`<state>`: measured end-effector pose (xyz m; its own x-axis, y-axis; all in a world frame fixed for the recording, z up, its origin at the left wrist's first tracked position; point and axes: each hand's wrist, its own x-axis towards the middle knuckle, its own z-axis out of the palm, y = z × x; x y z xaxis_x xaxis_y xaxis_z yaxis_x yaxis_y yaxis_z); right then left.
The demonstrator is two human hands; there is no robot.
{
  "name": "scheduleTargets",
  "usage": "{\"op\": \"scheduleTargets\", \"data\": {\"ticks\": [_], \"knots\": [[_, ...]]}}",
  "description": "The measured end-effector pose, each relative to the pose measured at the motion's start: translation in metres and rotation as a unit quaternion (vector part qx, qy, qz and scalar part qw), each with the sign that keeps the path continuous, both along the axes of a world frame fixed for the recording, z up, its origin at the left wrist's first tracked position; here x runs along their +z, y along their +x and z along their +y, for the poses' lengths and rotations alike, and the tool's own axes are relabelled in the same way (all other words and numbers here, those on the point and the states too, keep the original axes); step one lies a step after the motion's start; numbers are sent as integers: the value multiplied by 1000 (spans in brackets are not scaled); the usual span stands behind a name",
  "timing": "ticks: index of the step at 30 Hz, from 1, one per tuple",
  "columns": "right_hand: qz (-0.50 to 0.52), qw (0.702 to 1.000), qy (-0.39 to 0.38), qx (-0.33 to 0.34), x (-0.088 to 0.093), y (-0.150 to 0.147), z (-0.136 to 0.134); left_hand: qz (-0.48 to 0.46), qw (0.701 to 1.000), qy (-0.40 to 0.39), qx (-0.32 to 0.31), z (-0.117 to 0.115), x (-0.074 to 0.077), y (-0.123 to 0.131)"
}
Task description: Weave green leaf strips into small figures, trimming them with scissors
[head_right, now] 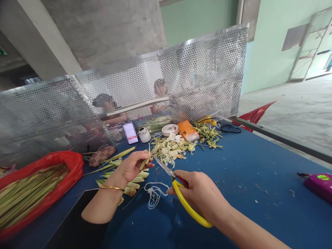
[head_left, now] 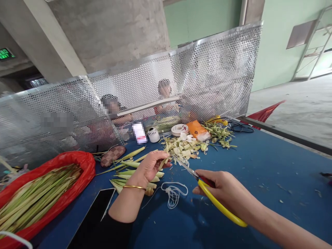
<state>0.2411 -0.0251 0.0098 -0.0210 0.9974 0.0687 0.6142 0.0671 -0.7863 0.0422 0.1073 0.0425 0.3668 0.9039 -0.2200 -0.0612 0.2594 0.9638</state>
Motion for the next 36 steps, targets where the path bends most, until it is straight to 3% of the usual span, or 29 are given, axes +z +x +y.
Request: {"op": "scheduleTargets", "data": {"ticks": [7,14,24,29,36], "knots": [[66,998,-17,3,-10,7,11,0,1000,-12,18,4,-2,-1],[171,983,-55,43,0,6,5,-32,997,-60,45,4,-8,7],[-64,997,-1,-48,-2,4,4,-139,972,-120,146,2,-5,13],[-126,991,22,-47,3,3,1,-177,958,-126,187,0,-4,16],[-155,986,45,-28,-2,3,1,-197,950,-146,194,-7,-9,23]]}}
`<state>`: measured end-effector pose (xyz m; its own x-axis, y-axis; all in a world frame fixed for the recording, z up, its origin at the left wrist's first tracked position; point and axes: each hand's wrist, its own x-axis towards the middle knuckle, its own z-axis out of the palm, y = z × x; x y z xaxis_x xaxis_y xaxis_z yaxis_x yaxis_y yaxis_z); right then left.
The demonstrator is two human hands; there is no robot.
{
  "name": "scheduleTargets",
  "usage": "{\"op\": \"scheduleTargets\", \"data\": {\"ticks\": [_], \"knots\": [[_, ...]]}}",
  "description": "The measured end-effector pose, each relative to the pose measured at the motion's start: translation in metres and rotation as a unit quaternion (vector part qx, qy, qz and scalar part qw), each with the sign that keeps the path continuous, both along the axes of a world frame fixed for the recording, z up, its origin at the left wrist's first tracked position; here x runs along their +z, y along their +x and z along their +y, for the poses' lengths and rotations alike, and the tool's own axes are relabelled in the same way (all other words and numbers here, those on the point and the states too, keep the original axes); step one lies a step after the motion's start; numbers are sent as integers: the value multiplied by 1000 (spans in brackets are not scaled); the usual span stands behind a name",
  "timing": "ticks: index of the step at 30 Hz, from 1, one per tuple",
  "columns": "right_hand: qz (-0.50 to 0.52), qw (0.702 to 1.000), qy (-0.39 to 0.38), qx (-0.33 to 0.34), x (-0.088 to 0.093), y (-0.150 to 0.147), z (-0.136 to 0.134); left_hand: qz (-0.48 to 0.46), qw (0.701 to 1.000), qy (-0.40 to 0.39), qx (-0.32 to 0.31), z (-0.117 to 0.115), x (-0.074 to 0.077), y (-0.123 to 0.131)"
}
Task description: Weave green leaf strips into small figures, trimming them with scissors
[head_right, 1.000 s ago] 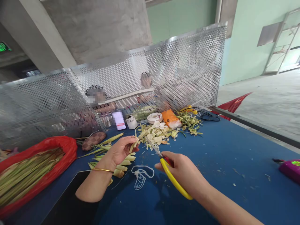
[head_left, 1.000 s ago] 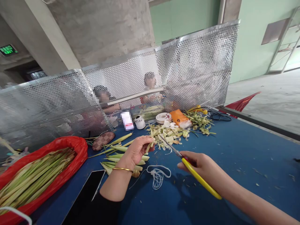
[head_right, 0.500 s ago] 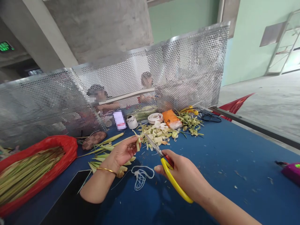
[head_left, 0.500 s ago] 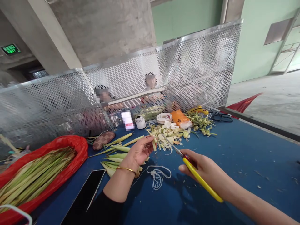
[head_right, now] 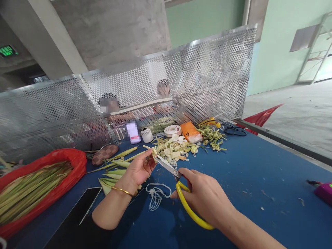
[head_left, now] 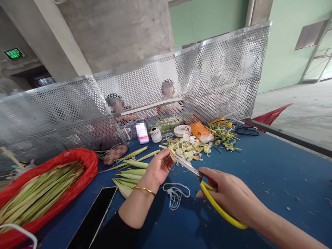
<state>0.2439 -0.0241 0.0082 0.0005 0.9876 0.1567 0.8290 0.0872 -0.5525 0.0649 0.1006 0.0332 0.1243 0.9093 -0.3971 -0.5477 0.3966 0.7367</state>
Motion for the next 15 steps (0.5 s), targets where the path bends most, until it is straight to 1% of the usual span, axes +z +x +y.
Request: {"op": "scheduleTargets", "data": {"ticks": [6,15], "knots": [[-2,1000,15,-15,0,2,2,7,1000,-14,-25,-4,-3,5],[-6,999,18,-34,-1,-1,2,-10,1000,24,-17,-6,-5,10]]}}
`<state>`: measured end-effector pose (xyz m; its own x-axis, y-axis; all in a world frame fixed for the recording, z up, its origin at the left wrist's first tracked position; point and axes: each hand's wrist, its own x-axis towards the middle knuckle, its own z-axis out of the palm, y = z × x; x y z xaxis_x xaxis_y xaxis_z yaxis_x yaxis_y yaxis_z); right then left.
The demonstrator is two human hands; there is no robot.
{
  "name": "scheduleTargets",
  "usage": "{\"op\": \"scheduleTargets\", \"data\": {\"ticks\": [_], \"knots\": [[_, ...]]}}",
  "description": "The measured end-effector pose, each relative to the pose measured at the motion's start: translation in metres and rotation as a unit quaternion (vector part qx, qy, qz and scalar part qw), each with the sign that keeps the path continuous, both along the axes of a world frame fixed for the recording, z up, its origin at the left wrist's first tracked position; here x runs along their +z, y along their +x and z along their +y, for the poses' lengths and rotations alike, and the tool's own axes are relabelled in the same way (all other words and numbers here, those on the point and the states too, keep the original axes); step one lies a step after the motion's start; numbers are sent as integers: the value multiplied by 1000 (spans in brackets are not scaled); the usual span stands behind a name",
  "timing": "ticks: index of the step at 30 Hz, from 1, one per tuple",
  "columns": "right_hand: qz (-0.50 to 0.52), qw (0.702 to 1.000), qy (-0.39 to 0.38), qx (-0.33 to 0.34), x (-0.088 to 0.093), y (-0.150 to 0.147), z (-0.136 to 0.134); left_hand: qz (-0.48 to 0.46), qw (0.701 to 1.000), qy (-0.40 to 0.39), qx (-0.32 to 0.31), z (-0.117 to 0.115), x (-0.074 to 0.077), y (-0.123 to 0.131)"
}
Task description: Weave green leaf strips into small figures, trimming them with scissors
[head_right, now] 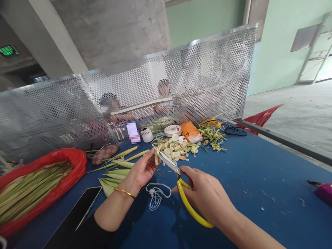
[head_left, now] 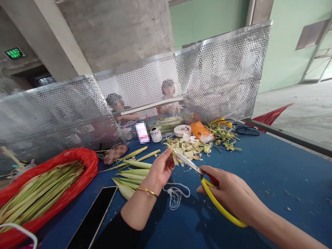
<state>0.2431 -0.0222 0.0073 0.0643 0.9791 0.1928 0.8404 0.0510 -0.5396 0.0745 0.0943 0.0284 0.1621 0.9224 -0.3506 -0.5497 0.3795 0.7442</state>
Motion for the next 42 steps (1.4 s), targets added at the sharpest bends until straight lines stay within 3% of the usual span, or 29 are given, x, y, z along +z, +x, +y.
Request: {"op": "scheduleTargets", "data": {"ticks": [6,13,22,42], "knots": [[7,1000,10,-3,-1,1,1,-21,999,-11,21,3,2,-3],[10,1000,25,0,-1,1,0,-40,996,5,75,5,15,-10],[-16,999,47,12,-6,3,1,-11,999,-36,26,-6,6,-1],[18,998,56,-13,-3,3,1,38,995,86,-38,-15,4,4]]}}
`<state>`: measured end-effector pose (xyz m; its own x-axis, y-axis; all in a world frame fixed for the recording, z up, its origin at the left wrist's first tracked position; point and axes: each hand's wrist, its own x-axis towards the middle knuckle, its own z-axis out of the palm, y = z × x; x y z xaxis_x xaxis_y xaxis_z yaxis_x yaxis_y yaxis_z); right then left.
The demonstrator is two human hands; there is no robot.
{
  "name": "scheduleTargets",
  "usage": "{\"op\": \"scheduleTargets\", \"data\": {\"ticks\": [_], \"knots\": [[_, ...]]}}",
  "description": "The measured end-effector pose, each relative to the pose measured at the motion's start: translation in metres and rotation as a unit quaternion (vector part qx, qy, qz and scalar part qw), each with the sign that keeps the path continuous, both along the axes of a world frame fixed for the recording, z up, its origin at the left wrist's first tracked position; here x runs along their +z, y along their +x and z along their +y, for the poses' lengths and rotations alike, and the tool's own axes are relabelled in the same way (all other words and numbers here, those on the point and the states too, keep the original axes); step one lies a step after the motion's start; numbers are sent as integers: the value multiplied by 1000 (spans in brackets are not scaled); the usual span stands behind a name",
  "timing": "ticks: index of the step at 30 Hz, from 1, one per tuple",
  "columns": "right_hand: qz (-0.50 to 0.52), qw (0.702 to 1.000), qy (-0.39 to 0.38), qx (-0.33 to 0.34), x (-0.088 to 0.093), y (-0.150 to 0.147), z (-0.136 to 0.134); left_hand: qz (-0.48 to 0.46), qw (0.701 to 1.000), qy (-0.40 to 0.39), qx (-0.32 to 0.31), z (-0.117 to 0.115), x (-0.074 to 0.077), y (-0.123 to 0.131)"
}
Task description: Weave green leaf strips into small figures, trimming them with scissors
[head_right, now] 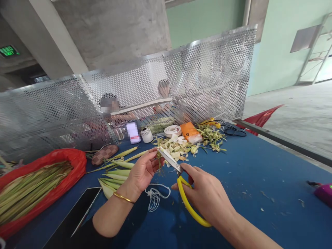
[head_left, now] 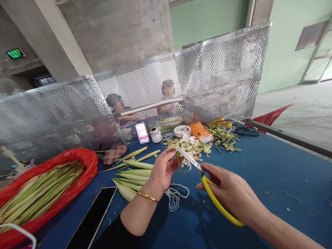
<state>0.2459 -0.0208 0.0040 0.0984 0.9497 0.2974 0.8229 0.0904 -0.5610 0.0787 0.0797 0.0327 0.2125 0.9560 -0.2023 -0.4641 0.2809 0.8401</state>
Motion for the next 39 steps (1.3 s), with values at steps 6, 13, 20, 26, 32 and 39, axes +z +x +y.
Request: {"op": "scheduleTargets", "data": {"ticks": [6,13,20,26,32,39], "knots": [[8,1000,-22,-3,3,-1,0,5,1000,25,-4,-1,-2,2],[44,999,-25,8,6,-3,-2,-24,999,27,23,2,-9,5],[97,994,-44,28,4,-4,-4,-34,999,16,18,1,-15,8],[114,992,-53,29,1,-5,-3,-33,999,13,20,1,-14,9],[105,993,-51,25,5,-6,-4,-25,999,11,23,2,-12,8],[131,988,-69,33,-3,-9,-1,-23,999,7,21,4,-14,8]]}}
